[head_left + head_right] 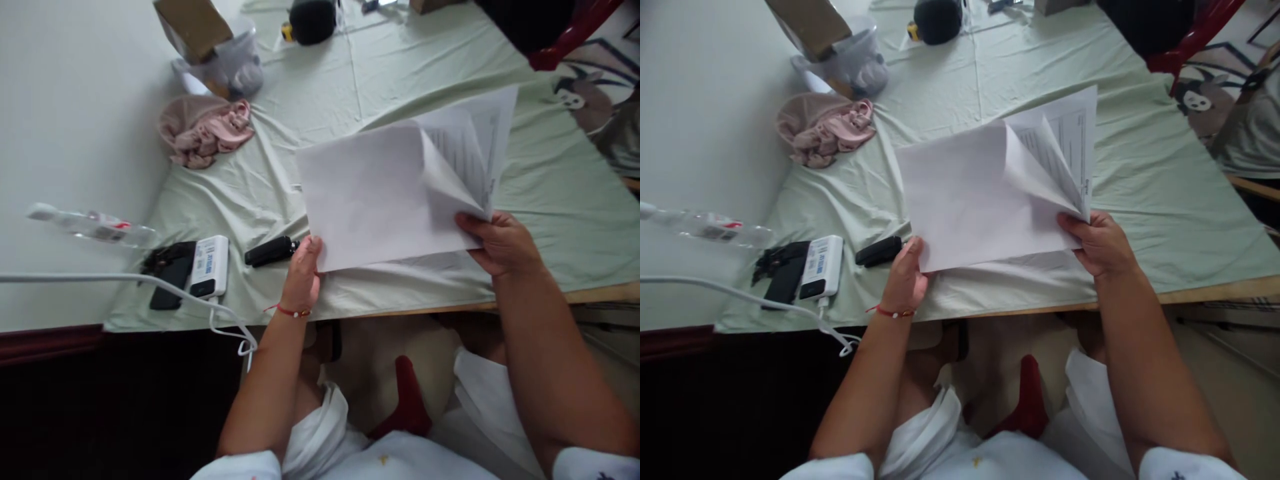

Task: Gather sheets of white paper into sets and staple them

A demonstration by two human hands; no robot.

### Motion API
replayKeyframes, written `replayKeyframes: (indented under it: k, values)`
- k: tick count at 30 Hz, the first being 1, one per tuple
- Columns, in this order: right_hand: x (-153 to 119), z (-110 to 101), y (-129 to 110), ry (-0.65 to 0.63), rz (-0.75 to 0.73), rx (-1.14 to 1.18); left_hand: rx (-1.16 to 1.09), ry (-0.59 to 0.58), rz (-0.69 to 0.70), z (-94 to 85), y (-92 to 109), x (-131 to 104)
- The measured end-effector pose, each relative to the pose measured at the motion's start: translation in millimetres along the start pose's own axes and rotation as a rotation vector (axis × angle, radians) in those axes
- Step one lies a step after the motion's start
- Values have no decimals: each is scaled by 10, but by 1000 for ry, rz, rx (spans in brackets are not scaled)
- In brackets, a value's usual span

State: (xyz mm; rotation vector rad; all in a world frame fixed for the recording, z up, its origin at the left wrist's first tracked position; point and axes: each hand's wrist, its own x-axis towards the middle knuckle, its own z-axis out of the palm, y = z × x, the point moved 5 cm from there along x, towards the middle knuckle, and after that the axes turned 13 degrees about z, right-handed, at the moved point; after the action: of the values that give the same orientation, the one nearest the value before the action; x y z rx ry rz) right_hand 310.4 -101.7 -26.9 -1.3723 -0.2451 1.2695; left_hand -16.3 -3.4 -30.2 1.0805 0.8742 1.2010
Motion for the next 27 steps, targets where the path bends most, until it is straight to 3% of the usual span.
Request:
replayKeyframes:
  k: [4,9,16,23,27]
  values:
    - [51,8,18,19,-41,-55,65,-71,-30,36,-104,-9]
    - [121,-17,12,89,-197,-99,148,-68,-39,53,-154,-11]
    - [227,-43,26,139,-304,-90,61,-67,-59,143,-44,4]
    - [263,141,14,132,-404,-64,80,139,-10,71,-56,102]
    - [279,117,-9,148,-430,-46,65,128,27,62,-32,113]
